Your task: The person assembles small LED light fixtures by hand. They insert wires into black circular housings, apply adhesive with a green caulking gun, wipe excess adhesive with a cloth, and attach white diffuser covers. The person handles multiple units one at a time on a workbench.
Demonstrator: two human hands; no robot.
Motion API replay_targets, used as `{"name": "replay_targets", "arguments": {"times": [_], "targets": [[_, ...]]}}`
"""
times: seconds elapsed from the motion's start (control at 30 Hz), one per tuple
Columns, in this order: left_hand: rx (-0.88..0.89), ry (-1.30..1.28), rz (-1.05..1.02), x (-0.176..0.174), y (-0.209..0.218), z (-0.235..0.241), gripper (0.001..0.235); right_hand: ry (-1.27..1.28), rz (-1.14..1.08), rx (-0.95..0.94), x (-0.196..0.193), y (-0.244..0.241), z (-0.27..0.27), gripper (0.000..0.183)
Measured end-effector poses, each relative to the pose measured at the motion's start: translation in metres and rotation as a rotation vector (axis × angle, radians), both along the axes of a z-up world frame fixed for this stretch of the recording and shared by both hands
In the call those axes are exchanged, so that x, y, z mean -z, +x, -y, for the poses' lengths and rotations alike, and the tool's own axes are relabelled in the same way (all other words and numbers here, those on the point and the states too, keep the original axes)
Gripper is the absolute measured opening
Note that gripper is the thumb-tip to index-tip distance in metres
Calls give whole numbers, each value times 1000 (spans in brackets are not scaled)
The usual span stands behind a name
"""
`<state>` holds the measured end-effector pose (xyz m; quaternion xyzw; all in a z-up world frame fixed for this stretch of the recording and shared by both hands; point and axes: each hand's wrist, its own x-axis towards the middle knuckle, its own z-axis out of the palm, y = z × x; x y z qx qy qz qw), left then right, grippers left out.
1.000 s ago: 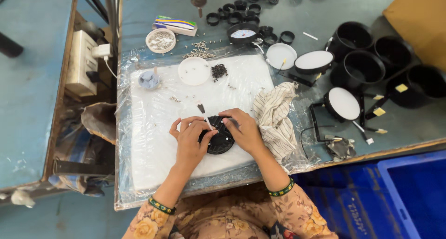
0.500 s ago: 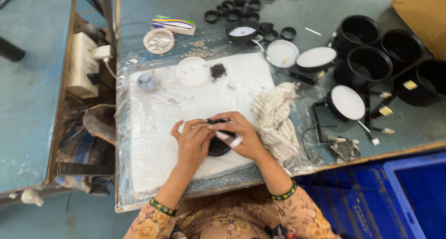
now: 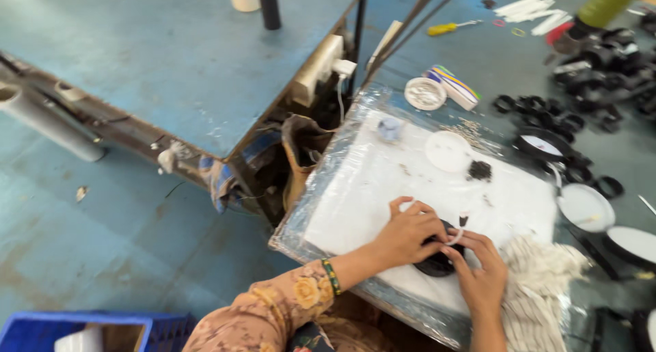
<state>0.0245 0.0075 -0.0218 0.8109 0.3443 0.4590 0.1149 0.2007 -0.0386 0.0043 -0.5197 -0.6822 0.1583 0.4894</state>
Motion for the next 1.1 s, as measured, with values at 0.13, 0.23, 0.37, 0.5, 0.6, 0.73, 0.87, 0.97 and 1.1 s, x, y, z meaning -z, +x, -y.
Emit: {"name": "replay_targets", "arguments": {"times": [0.13,0.23,0.37,0.5,0.6,0.73,0.87,0.97,1.1], "targets": [[-2,-35,5,0,-2,-1,15,55,113,106,-1,-6,-1,21],[-1,-1,25,-3,-4,-2,17,86,171,131,4,-5,2,16],[103,-218,67,-9,-10,-2,54,62,164,148,8,2,0,12],[163,-283,-74,-17,-20,0,114,17,109,125,7,0,-2,14],[168,-308,-175,-24,-19,1,122,-44,35,124,3,-7,0,13],[157,-281,-175,-27,-19,1,120,28,154,165,1,-16,2,12],[153,-243,-159,-30,-21,2,116,30,184,178,0,-24,1,12],[142,-271,-158,-32,-20,2,112,71,244,164,-1,-24,0,11],[140,-296,-173,-35,-18,1,109,96,291,154,-1,-24,-1,10]]}}
